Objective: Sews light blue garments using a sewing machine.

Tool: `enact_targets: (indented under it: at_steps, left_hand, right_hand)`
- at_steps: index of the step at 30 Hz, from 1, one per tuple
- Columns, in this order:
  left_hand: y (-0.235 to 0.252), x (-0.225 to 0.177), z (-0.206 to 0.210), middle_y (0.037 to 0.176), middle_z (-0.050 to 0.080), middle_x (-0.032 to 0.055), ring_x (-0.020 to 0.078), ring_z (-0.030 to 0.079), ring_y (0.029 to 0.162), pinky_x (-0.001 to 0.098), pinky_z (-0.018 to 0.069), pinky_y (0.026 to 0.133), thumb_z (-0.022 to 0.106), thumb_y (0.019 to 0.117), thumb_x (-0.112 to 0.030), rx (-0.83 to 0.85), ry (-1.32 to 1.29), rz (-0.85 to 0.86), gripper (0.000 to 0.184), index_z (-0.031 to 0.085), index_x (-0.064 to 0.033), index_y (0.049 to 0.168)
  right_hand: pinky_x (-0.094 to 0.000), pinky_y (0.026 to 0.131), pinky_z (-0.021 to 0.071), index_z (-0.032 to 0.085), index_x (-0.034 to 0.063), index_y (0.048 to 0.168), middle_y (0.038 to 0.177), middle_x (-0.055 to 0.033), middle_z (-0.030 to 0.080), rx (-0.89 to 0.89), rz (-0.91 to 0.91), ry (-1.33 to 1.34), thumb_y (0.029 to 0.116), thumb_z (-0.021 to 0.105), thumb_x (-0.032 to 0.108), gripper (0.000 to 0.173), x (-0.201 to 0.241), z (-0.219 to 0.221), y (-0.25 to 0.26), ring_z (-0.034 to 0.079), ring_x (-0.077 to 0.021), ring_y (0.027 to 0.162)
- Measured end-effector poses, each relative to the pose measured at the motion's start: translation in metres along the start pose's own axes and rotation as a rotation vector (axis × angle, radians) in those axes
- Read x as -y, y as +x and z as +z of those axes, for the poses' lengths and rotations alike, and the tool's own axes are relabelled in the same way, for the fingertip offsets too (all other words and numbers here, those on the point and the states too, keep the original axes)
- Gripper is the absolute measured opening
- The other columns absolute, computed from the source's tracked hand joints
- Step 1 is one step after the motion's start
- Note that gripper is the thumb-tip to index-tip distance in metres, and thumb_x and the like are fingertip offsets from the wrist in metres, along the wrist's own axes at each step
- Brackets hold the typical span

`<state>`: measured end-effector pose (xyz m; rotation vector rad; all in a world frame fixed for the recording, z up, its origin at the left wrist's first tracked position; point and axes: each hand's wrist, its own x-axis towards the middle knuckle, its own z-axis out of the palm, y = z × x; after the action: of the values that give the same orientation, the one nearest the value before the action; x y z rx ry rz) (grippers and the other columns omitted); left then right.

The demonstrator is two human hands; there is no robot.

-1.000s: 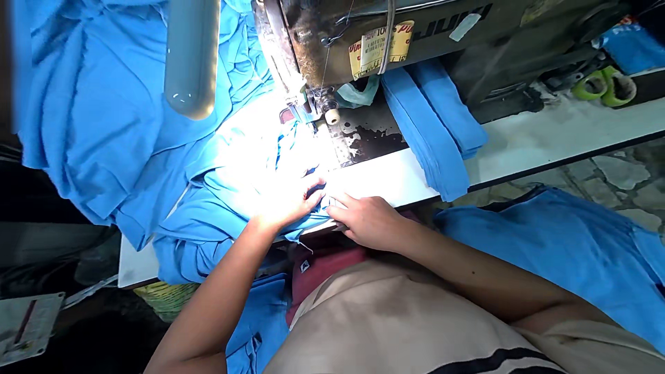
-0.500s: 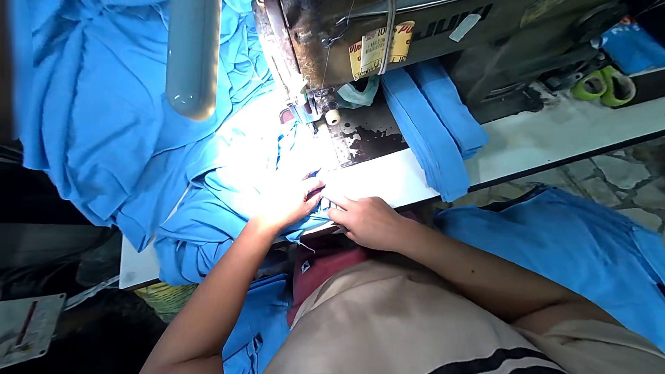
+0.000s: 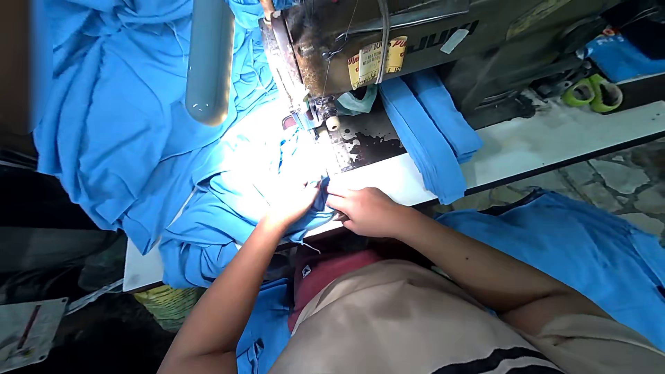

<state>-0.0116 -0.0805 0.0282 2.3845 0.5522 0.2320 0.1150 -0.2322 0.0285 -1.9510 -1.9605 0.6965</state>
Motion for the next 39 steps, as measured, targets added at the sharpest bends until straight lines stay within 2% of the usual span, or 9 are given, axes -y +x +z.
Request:
enact_targets:
  at_steps: [3,7,9,14,22,26,30,35,39]
  left_hand:
    - [-0.005,-0.004,0.000,0.093,0.071,0.0156,0.0202,0.068,0.087,0.0412,0.0542,0.082,0.055,0.1035,-0.013,-0.053,0.017,0.004,0.024,0.071,0.0053,0.102]
    - [-0.012,0.007,0.015,0.134,0.063,0.0222,0.0364,0.065,0.118,0.0527,0.0516,0.098,0.065,0.0909,0.000,0.057,0.250,0.181,0.031,0.071,0.0046,0.121]
    - [-0.013,0.012,0.020,0.130,0.065,0.0245,0.0377,0.067,0.115,0.0517,0.0540,0.094,0.067,0.0849,0.005,0.015,0.239,0.221,0.034,0.071,0.0066,0.119]
    - [-0.014,0.007,0.020,0.130,0.066,0.0226,0.0367,0.067,0.116,0.0515,0.0527,0.096,0.062,0.0893,0.005,-0.001,0.249,0.192,0.034,0.071,0.0032,0.122]
    - [-0.010,0.013,0.021,0.119,0.070,0.0232,0.0403,0.068,0.108,0.0551,0.0551,0.088,0.071,0.0771,0.002,-0.044,0.382,0.371,0.029,0.075,0.0042,0.105]
    - [-0.005,0.011,0.017,0.118,0.069,0.0225,0.0415,0.066,0.112,0.0589,0.0513,0.092,0.071,0.0811,-0.013,0.011,0.418,0.390,0.024,0.074,0.0031,0.099]
    - [0.001,0.012,0.017,0.115,0.071,0.0177,0.0359,0.069,0.106,0.0547,0.0542,0.085,0.071,0.0800,-0.005,0.008,0.412,0.405,0.011,0.073,0.0011,0.090]
    - [0.005,0.016,0.013,0.086,0.068,0.0085,0.0179,0.065,0.079,0.0394,0.0523,0.071,0.055,0.1010,-0.016,-0.065,0.116,0.139,0.019,0.071,-0.0052,0.102]
    - [0.017,0.009,0.007,0.090,0.065,0.0119,0.0172,0.061,0.076,0.0365,0.0496,0.068,0.054,0.0992,-0.014,-0.095,0.071,0.135,0.020,0.069,-0.0002,0.101]
  right_hand:
    - [-0.0533,0.081,0.0550,0.068,0.0032,0.120,0.144,-0.0161,0.058,0.062,0.027,-0.027,0.0991,0.061,0.013,0.024,0.007,-0.003,-0.002,0.069,-0.0347,0.107]
    - [-0.0529,0.075,0.0548,0.067,0.0027,0.119,0.136,-0.0186,0.059,0.093,0.058,-0.022,0.0983,0.062,0.013,0.024,0.013,-0.002,-0.007,0.069,-0.0361,0.097]
    - [-0.0523,0.073,0.0546,0.066,0.0021,0.120,0.137,-0.0182,0.058,0.084,0.064,-0.015,0.0985,0.062,0.013,0.024,0.013,0.003,-0.009,0.069,-0.0357,0.095]
    - [-0.0505,0.073,0.0550,0.065,0.0032,0.127,0.146,-0.0183,0.053,0.076,0.075,-0.002,0.0994,0.060,0.013,0.030,0.013,0.007,-0.011,0.069,-0.0353,0.094]
    - [-0.0508,0.076,0.0548,0.063,0.0039,0.132,0.148,-0.0176,0.052,0.138,0.083,-0.008,0.1020,0.056,0.012,0.032,0.015,0.003,-0.011,0.069,-0.0356,0.099]
    - [-0.0536,0.075,0.0563,0.069,0.0016,0.119,0.120,-0.0191,0.065,-0.103,0.116,0.125,0.0936,0.069,0.013,0.028,-0.003,-0.006,-0.010,0.069,-0.0350,0.093]
    - [-0.0528,0.080,0.0544,0.058,-0.0016,0.130,0.128,-0.0245,0.055,-0.090,0.292,0.019,0.0987,0.060,0.015,0.035,-0.024,-0.028,0.009,0.067,-0.0377,0.096]
    - [-0.0530,0.077,0.0538,0.072,0.0082,0.121,0.105,-0.0215,0.065,-0.251,0.079,-0.135,0.1024,0.057,0.022,0.028,-0.047,-0.015,0.021,0.067,-0.0385,0.094]
    - [-0.0530,0.078,0.0546,0.071,-0.0021,0.109,0.100,-0.0206,0.069,-0.329,-0.070,-0.137,0.0985,0.061,0.024,0.030,-0.059,-0.011,0.034,0.069,-0.0371,0.092]
